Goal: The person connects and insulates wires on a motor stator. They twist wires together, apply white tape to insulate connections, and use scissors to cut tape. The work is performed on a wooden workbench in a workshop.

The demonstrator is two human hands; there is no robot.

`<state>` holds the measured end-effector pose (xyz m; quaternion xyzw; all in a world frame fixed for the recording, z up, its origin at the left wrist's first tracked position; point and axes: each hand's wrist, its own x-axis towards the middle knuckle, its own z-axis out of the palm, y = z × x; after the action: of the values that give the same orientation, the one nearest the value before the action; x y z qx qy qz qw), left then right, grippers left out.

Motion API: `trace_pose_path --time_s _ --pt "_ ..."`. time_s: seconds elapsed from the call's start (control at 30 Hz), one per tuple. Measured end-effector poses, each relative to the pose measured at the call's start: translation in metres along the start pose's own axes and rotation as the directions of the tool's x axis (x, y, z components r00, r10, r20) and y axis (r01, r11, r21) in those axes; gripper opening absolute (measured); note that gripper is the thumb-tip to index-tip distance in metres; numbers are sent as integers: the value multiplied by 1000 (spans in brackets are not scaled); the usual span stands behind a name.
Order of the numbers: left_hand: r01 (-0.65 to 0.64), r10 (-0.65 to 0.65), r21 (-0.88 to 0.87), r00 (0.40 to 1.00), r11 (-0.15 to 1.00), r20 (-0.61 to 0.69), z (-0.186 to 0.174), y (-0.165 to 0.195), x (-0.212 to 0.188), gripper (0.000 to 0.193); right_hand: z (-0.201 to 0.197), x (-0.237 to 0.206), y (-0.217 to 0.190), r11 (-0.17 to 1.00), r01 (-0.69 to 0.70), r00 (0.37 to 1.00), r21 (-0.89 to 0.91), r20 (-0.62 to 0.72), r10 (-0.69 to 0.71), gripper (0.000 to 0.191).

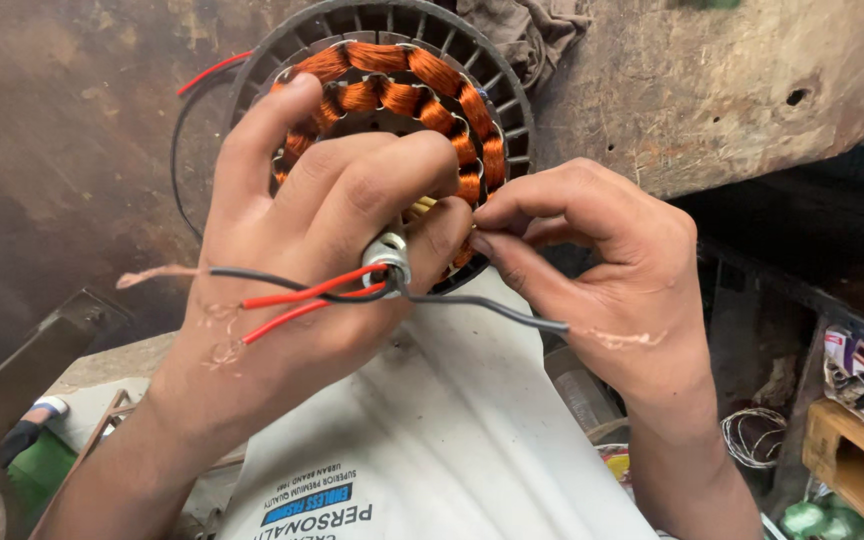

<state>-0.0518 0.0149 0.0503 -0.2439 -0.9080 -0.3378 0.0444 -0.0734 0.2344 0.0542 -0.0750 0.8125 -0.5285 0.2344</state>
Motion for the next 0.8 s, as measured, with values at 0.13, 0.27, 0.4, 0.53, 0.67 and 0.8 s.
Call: trace_pose_path --time_s 0.13,0.27,0.4,0.53,0.67,0.8 --pt "-49 50 18 998 999 -37 5 -9 -6 19 0 -2 4 997 43 999 -61 3 -43 18" --pt "-86 84 -10 984 996 -157 8 -16 -16 20 -2 -3 11 960 207 978 -190 5 -210 20" --pt "47 -59 -49 957 998 -284 14 -9 -32 37 -1 -2 20 884 371 922 -283 1 -387 29" --pt "50 3 149 943 988 -332 19 1 -42 20 -7 4 28 713 555 816 -428 115 -566 37" --pt "169 -138 69 936 983 -324 19 8 -36 16 -13 9 30 604 658 738 -449 225 -637 35" --pt "264 -208 143 924 954 -320 14 18 -28 9 -11 12 23 532 696 697 -482 277 -661 32"
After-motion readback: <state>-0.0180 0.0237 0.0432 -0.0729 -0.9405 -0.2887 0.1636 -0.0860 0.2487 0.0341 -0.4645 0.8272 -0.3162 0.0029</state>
